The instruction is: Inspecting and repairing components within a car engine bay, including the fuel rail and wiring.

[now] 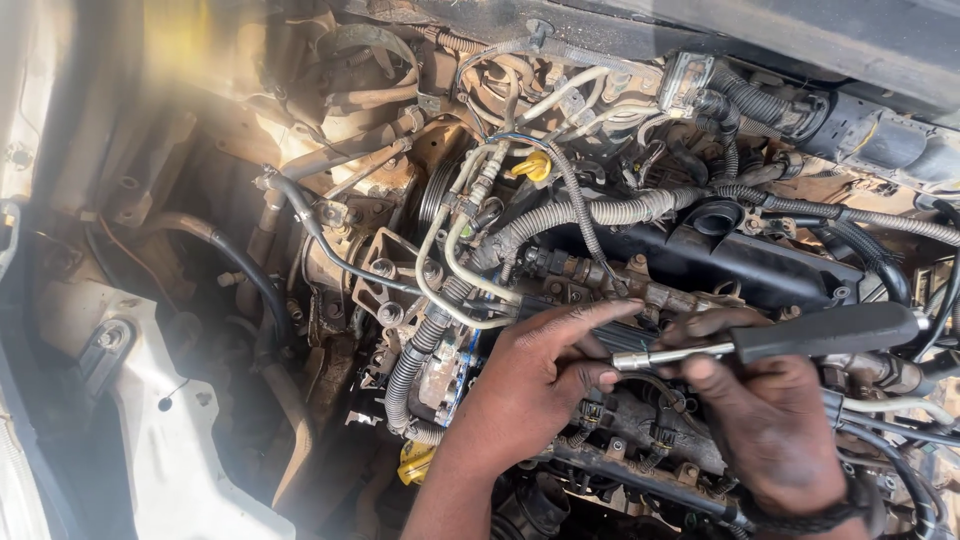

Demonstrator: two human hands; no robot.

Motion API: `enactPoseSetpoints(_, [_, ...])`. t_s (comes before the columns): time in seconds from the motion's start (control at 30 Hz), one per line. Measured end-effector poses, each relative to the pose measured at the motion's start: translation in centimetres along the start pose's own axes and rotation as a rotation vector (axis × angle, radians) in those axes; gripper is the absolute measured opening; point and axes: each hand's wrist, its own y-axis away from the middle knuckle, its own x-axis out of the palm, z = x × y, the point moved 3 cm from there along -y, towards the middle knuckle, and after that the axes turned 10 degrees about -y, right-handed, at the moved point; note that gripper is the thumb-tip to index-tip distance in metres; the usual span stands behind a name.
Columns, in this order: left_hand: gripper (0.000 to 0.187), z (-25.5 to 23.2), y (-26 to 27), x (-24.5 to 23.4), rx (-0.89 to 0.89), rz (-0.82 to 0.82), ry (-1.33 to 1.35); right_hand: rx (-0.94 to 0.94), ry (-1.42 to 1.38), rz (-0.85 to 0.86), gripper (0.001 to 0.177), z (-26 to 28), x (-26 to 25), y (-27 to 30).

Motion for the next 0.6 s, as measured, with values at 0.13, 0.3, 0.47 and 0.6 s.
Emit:
enactPoseSetpoints(0.13, [0.066,0.8,0.0,-0.3,-0.106,-0.076,0.118,0.089,0.238,0.029,0.016,-0.9,0.8,-0.7])
enactPoseSetpoints(0.3, [0.061,-0.2,-0.1,-0.6,-0.19,-0.069,0.078,0.149,0.465,0.278,0.022,-0.1,1.4,-2.2])
enactPoseSetpoints(0.47, [0.064,0.9,-0.3,0.0,-0.151,-0.144,0.21,0.144,0.562,0.442,0.023,0.7,3.0,-3.4])
enactPoseSetpoints(0.6, [0.065,0.8,0.0,-1.0,-0.075,-0.306,-0.111,0.077,0.681,0.323,0.02,0.2,3.1,-4.5])
